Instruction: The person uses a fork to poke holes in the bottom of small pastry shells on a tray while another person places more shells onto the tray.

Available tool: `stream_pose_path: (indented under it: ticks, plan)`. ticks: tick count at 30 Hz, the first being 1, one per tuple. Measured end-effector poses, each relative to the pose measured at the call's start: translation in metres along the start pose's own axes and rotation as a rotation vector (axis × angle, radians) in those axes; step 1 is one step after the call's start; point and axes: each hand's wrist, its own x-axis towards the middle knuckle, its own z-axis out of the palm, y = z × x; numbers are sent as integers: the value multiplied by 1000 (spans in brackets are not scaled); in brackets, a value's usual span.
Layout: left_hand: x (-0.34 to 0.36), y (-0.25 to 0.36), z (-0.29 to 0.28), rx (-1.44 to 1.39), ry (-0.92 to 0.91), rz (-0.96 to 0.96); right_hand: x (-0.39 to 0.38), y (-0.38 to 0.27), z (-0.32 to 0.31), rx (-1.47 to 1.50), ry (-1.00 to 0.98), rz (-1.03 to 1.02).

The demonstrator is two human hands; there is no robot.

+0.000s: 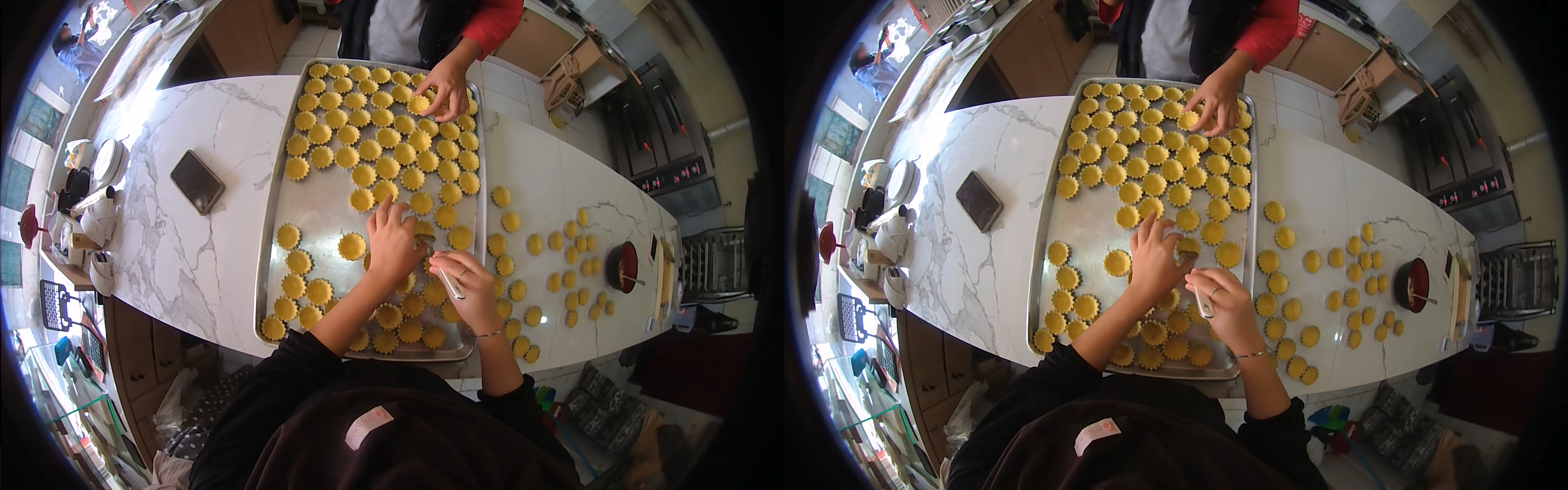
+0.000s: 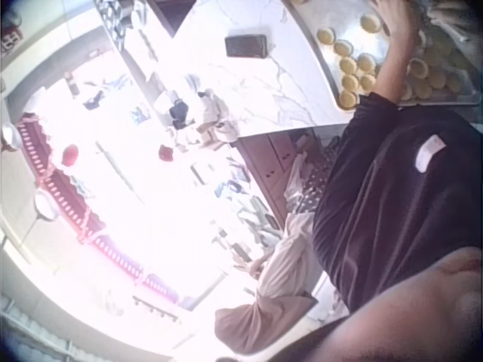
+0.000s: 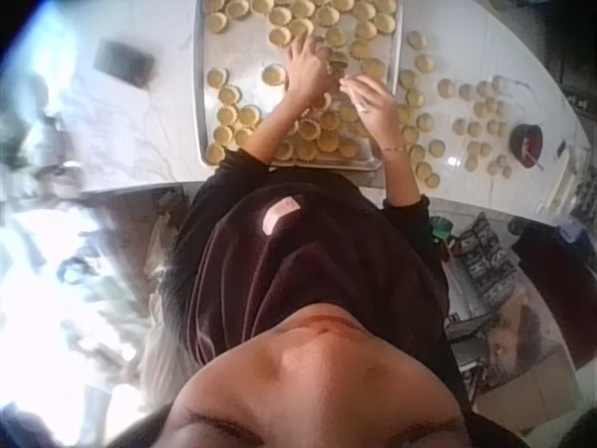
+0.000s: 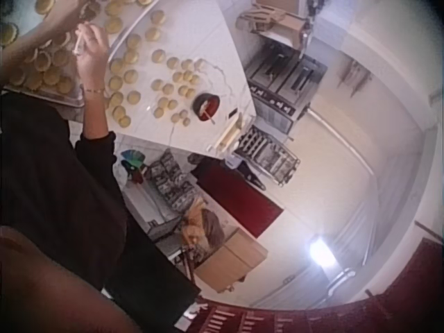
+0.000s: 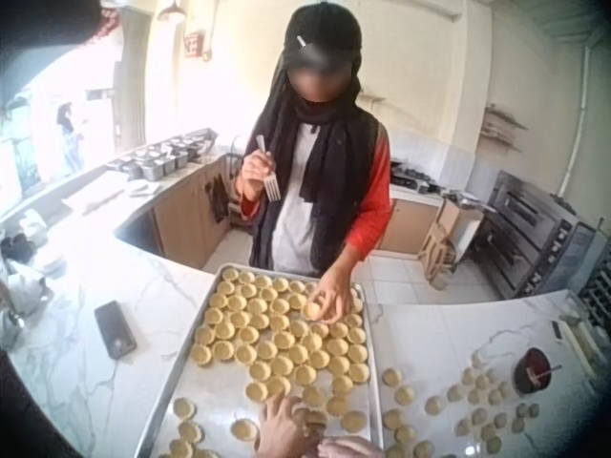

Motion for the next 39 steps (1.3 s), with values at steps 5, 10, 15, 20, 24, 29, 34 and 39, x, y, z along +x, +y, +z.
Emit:
stream_pose_path:
  ticks: [5, 10, 15, 20, 24, 29, 34, 39]
  plan:
    - [-3, 2, -5, 42, -16, -6, 6, -3, -25, -26, 162, -2]
    - [-5, 5, -7, 63, -28, -19, 6, 11, -38, -70, 219, 32]
    - [-1, 12, -20, 120, -111, -28, 5, 26, -30, -81, 172, 31]
    - [12, 12, -16, 27, -24, 33, 7, 31, -22, -123, 135, -13]
    - [25, 11, -6, 91, -72, 96, 8, 29, -18, -146, 118, -31]
    - [33, 12, 8, 113, -112, 105, 10, 28, -15, -139, 99, -26]
    - [36, 14, 16, 111, -128, 105, 9, 30, -12, -164, 96, 6]
    - [38, 13, 24, 107, -96, 108, 13, 28, -13, -175, 54, 29]
